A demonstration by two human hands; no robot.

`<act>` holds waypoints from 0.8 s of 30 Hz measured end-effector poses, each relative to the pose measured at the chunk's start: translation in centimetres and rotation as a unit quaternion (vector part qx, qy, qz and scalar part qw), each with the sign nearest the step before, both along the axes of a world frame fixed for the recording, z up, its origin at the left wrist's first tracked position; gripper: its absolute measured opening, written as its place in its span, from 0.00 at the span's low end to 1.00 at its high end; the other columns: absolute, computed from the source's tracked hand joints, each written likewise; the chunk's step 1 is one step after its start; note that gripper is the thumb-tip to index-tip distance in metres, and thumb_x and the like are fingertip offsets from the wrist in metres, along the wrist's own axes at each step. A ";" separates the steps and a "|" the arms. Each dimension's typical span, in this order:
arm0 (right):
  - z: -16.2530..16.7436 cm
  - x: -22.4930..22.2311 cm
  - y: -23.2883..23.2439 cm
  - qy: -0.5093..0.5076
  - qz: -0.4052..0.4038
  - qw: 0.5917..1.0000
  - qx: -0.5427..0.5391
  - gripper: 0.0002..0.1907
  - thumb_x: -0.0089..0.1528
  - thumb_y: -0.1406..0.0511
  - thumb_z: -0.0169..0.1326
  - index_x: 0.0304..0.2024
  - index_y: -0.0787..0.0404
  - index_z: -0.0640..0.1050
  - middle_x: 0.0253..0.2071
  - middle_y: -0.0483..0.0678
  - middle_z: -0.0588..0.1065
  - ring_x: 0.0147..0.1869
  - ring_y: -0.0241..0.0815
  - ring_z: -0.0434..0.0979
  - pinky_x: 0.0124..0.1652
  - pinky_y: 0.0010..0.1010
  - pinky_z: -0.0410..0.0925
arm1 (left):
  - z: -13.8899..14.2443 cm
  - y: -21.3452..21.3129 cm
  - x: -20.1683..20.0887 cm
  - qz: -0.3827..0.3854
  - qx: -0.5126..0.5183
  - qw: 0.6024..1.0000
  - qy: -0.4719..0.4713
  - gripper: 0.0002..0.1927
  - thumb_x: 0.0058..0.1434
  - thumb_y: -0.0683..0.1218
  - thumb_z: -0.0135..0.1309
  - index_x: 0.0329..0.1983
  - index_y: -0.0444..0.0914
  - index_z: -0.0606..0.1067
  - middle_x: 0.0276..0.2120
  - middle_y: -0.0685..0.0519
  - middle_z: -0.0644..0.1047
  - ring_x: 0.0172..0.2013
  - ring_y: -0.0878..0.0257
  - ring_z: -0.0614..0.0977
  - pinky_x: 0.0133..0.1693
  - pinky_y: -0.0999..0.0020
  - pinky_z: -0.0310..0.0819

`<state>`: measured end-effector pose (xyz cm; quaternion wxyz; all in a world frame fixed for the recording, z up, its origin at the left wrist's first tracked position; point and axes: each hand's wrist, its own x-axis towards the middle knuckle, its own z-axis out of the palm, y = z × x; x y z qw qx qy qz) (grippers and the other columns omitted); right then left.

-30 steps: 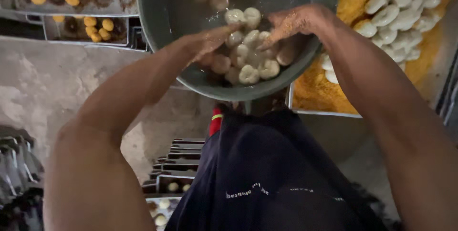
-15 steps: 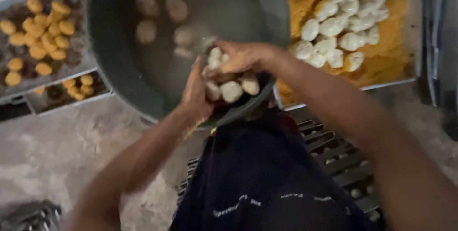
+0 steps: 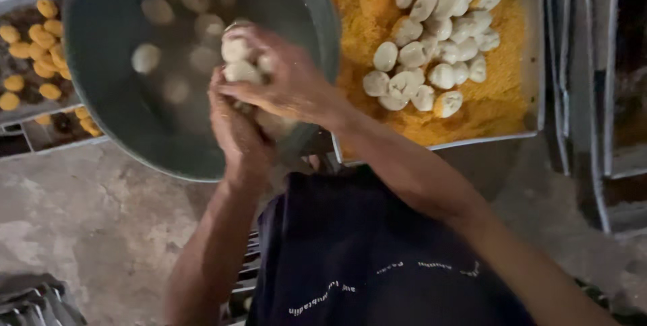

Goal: The person takes dough balls from a water-filled basin and rolls them in a tray of orange powder, pressing and turning them to coat the surface. The coated dough pieces are then placed onto trays, and the person repeats the wetting and coating cycle with more dough balls.

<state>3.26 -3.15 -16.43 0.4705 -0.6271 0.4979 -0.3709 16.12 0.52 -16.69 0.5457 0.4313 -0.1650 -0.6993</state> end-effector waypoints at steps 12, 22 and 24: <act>-4.2 -20.2 0.0 0.284 -0.086 0.955 0.010 0.28 0.67 0.61 0.63 0.67 0.63 0.71 0.61 0.63 0.73 0.63 0.59 0.73 0.55 0.47 0.70 | -2.2 2.8 -16.9 -0.228 -0.108 0.911 -0.328 0.32 0.74 0.51 0.56 0.74 0.35 0.59 0.65 0.33 0.68 0.57 0.42 0.76 0.53 0.48 0.73; 1.5 -7.9 -8.1 0.004 -0.040 0.999 -0.019 0.34 0.72 0.52 0.58 0.74 0.57 0.61 0.73 0.55 0.67 0.67 0.53 0.78 0.50 0.38 0.81 | 1.7 -3.9 9.8 0.142 -0.019 0.942 -0.305 0.40 0.61 0.60 0.59 0.71 0.40 0.58 0.58 0.45 0.76 0.53 0.51 0.84 0.51 0.55 0.87; -1.6 -2.8 -10.5 -0.091 -0.146 0.974 0.149 0.44 0.66 0.46 0.52 0.76 0.49 0.48 0.72 0.49 0.61 0.66 0.54 0.68 0.52 0.47 0.70 | -1.4 -5.9 12.6 0.109 0.067 0.987 -0.094 0.41 0.60 0.69 0.48 0.70 0.41 0.64 0.62 0.44 0.74 0.56 0.49 0.81 0.53 0.47 0.81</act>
